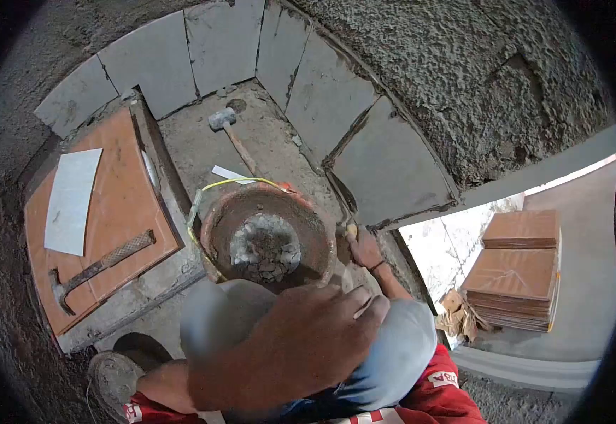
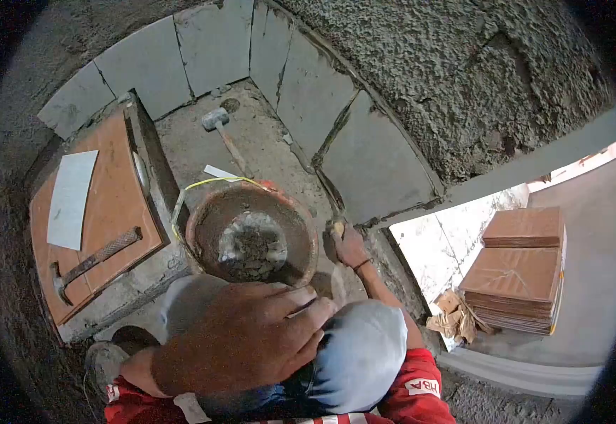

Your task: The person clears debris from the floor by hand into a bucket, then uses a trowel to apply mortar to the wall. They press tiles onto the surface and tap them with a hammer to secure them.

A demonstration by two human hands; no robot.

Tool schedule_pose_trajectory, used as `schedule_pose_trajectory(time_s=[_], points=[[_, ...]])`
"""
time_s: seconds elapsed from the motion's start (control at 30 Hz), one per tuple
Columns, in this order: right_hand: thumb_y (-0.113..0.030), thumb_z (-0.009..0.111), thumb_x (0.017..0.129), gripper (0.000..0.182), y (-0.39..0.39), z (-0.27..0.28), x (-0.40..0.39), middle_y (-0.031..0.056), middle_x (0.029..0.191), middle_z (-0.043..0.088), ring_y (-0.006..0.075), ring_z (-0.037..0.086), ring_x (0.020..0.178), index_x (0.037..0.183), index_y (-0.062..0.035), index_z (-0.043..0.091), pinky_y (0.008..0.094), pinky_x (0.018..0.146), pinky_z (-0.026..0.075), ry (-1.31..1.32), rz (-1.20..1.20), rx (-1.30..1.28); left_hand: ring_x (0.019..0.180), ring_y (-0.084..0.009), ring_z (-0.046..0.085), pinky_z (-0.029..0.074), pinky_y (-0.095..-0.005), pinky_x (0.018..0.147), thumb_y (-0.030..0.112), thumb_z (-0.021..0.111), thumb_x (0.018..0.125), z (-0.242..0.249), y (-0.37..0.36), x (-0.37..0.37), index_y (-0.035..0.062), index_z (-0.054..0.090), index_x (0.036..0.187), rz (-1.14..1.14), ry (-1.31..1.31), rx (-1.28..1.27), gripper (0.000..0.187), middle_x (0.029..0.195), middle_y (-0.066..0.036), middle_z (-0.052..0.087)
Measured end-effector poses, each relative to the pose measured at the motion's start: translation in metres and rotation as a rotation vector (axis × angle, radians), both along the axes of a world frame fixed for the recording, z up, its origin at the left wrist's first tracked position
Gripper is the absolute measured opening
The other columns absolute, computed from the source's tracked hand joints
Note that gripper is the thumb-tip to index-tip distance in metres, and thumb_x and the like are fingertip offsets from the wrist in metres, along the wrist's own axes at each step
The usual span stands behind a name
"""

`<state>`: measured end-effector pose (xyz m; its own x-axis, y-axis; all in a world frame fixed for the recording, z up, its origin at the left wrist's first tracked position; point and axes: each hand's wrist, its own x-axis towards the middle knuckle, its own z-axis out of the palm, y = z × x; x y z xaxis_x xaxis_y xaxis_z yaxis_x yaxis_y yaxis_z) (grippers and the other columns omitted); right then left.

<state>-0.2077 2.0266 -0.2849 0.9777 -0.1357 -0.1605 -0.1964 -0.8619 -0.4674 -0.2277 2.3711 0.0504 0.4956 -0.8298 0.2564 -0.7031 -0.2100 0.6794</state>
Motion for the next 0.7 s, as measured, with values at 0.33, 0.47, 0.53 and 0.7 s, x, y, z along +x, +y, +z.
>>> schedule_pose_trajectory(time_s=[0.33,0.47,0.53,0.7], points=[[-0.041,0.055,0.102,0.053,0.035,-0.052,0.035,0.0348,0.102,0.067,0.0533,0.064,0.099,0.121,0.0081,0.055,0.0598,0.085,0.049,-0.005,-0.091,-0.073,0.074,-0.0343,0.072,0.059,-0.0439,0.069,0.01,0.067,0.083,0.016,0.022,0.025,0.0016,0.068,0.108,0.339,0.17,0.106,0.026,0.088,-0.016,0.07],[-0.038,0.055,0.102,0.055,0.044,-0.059,0.075,0.0362,0.107,0.067,0.054,0.063,0.102,0.127,0.0102,0.052,0.0594,0.088,0.049,0.04,-0.085,0.098,0.074,-0.0348,0.073,0.059,-0.0402,0.07,0.008,0.067,0.08,0.014,0.023,0.018,0.0006,0.071,0.105,0.569,0.131,0.094,0.026,0.088,-0.018,0.072],[-0.037,0.055,0.102,0.053,0.047,-0.067,0.093,0.0362,0.107,0.067,0.054,0.063,0.101,0.128,0.0106,0.051,0.0599,0.088,0.049,0.039,-0.078,0.118,0.078,-0.0323,0.074,0.058,-0.0363,0.072,0.008,0.068,0.078,0.022,0.025,0.015,-0.001,0.073,0.1,0.734,0.203,0.135,0.025,0.088,-0.018,0.074],[-0.026,0.059,0.098,0.04,0.037,-0.127,0.143,0.0325,0.102,0.068,0.0514,0.065,0.097,0.119,0.0085,0.059,0.0575,0.085,0.05,-0.083,0.011,0.171,0.08,-0.0285,0.074,0.057,-0.0336,0.076,0.015,0.071,0.078,0.022,0.009,0.017,-0.0025,0.073,0.097,0.893,0.217,0.114,0.026,0.087,-0.016,0.074]])
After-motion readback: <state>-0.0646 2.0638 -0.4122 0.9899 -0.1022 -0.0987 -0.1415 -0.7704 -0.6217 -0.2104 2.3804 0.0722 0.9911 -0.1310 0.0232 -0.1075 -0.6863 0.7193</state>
